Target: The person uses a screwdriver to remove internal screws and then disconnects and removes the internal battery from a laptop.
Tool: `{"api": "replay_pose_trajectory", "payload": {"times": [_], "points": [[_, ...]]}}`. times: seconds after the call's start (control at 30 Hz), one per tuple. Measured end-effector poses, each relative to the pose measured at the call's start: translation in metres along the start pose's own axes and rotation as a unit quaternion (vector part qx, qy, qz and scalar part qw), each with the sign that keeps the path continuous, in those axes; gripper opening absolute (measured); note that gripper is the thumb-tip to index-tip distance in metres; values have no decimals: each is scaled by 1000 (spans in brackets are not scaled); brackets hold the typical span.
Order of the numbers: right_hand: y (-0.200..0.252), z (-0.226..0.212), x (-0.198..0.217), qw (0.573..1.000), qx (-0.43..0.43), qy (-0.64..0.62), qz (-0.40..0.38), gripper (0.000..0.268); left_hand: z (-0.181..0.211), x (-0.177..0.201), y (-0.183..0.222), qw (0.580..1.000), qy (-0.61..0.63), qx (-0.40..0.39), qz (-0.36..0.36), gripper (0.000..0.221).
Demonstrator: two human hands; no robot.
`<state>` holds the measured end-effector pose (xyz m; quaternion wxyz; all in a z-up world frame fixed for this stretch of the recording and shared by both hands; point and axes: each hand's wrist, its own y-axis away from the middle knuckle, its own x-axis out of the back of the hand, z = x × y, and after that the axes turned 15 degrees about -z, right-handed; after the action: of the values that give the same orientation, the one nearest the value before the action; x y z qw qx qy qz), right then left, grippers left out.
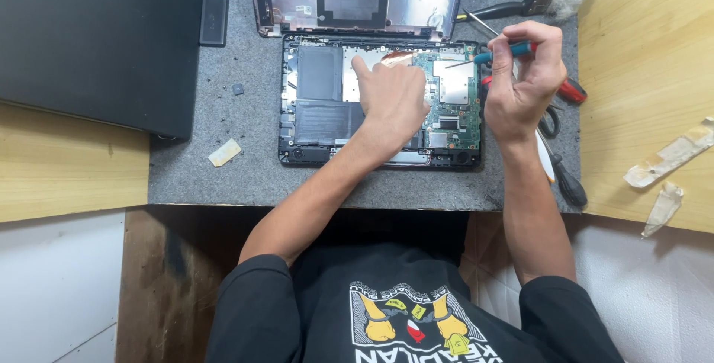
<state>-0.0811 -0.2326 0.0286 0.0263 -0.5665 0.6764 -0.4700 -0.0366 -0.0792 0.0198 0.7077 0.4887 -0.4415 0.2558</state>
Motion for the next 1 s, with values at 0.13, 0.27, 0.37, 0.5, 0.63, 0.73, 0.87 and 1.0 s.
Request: {"api": "replay_pose_trajectory", "payload": {"times": [0.13,0.27,0.37,0.5,0.63,0.73,0.87,1.0], "points": [[1,1,-2,1000,12,24,-14,9,-14,-9,-4,996,65,-32,45,26],[1,4,-1,999,12,-5,-31,9,-31,9,2,971,189,-102,108,45],[3,-2,-2,993,-15,-94,-65,10,-48,22,2,965,204,-149,71,36],[11,14,-11,989,7,-124,-78,5,-59,28,8,944,211,-254,11,17],[6,4,-13,988,-6,-95,-120,7,-64,18,1,937,220,-272,-19,15],[6,4,-13,989,-5,-81,-128,7,-65,11,-2,932,234,-277,-20,14],[10,11,-16,990,-5,-84,-115,6,-68,5,-5,930,233,-286,-9,12],[8,-3,-15,991,-42,-28,-125,12,-68,11,-4,934,229,-274,-25,8]]}}
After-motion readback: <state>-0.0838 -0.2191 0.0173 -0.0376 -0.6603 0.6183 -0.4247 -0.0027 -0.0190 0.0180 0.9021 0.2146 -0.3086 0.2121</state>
